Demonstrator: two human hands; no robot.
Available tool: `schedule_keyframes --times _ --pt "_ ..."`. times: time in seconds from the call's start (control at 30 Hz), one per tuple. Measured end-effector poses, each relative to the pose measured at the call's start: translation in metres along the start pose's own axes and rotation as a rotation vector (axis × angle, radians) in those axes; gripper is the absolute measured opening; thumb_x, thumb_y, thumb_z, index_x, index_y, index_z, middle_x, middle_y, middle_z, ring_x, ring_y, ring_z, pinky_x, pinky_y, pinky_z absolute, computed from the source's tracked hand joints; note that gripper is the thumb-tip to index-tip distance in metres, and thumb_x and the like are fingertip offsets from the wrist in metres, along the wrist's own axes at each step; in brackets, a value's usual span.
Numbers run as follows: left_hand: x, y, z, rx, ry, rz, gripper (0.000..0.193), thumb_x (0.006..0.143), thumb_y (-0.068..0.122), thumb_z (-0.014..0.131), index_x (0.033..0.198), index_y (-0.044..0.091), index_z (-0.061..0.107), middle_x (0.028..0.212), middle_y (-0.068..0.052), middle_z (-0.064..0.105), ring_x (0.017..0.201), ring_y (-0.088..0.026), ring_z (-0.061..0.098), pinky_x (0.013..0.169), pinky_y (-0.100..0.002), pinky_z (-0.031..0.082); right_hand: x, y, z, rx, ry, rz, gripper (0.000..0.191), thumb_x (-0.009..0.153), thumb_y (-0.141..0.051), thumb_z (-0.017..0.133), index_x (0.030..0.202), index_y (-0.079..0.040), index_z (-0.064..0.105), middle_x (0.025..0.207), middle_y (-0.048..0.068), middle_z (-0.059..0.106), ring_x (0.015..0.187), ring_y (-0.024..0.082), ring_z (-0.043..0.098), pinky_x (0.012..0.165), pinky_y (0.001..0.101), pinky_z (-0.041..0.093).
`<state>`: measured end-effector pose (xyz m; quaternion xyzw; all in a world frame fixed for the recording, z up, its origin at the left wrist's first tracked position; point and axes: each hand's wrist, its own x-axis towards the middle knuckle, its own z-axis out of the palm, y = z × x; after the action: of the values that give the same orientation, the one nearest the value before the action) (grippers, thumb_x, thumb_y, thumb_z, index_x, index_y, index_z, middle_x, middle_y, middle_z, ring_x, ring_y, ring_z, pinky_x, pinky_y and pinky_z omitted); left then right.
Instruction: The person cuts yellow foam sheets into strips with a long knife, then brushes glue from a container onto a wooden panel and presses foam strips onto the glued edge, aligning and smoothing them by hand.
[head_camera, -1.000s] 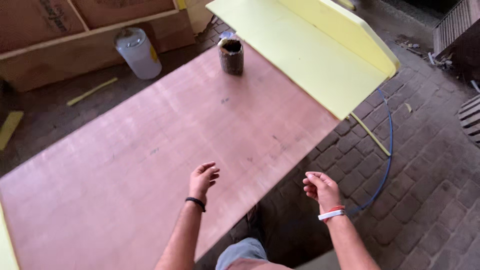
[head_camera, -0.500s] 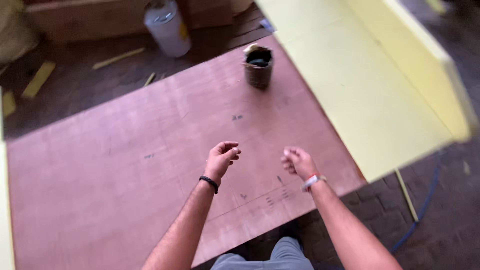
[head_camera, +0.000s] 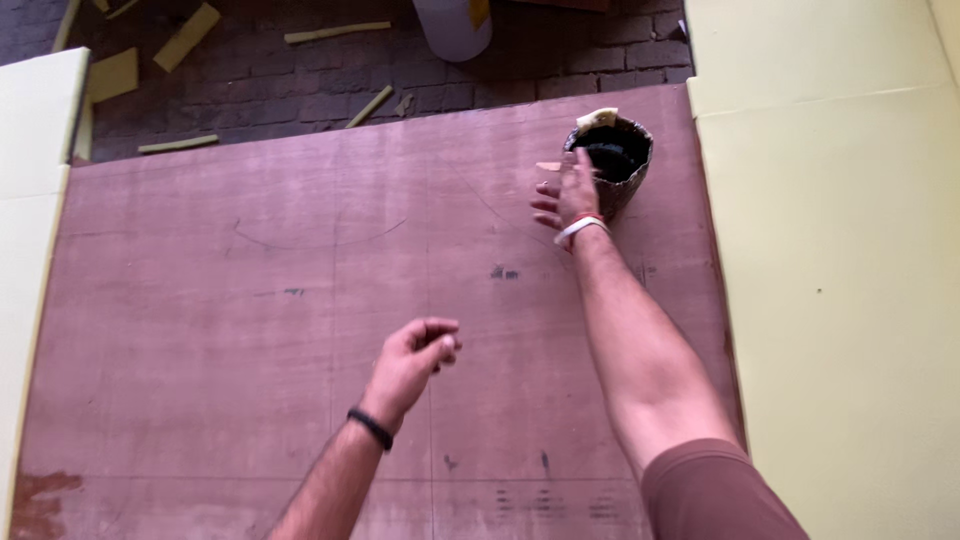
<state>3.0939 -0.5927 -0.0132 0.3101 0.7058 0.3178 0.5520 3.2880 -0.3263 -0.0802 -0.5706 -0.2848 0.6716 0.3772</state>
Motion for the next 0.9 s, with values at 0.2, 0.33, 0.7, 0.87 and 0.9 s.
schedule_keyframes --times 0.2,0.33,0.7,0.87,0.9 --pt "-0.005 -0.027 0.014 0.009 -0.065 -0.183 0.03 0.093 0.018 0.067 0.121 0.01 0.074 0.104 -0.002 0.079 0.094 -0.011 0.07 0.086 -0.029 0.055 0.023 0.021 -0.014 0.012 0.051 -0.007 0.038 0.102 -0.026 0.057 0.134 -0.006 0.057 0.101 0.008 0.075 0.074 0.015 0.075 0.063 0.0321 0.064" --pt "0.019 -0.033 0.015 0.132 -0.021 -0.214 0.031 0.095 0.021 0.063 0.124 0.013 0.072 0.104 -0.001 0.079 0.094 -0.01 0.071 0.086 -0.029 0.056 -0.002 0.049 -0.07 0.085 0.053 0.048 0.019 0.1 -0.01 0.058 0.117 -0.005 0.064 0.086 0.009 0.072 0.064 0.014 0.069 0.054 0.0297 0.055" --pt "0.218 0.013 0.122 0.639 0.082 0.098 0.066 0.097 0.066 0.051 0.105 0.005 0.075 0.102 -0.021 0.074 0.104 -0.034 0.07 0.093 -0.045 0.052 -0.051 0.063 -0.16 -0.266 -0.185 0.19 0.028 0.1 -0.013 0.057 0.127 -0.01 0.056 0.072 0.008 0.068 0.048 0.012 0.058 0.042 0.0284 0.042" --pt "0.249 0.038 0.151 0.51 0.146 -0.095 0.064 0.086 0.066 0.058 0.087 0.006 0.079 0.085 -0.016 0.078 0.084 -0.033 0.078 0.078 -0.045 0.062 -0.064 0.061 -0.151 -0.374 -0.127 0.243 0.03 0.101 -0.012 0.052 0.131 -0.011 0.053 0.075 0.01 0.069 0.051 0.013 0.06 0.046 0.0293 0.047" --pt "0.251 0.037 0.155 0.584 0.25 0.016 0.058 0.085 0.063 0.061 0.087 0.008 0.08 0.084 -0.016 0.076 0.083 -0.033 0.075 0.077 -0.046 0.06 -0.068 0.061 -0.151 -0.37 -0.132 0.252 0.031 0.101 -0.012 0.051 0.133 -0.01 0.051 0.076 0.011 0.07 0.052 0.014 0.062 0.047 0.0298 0.049"
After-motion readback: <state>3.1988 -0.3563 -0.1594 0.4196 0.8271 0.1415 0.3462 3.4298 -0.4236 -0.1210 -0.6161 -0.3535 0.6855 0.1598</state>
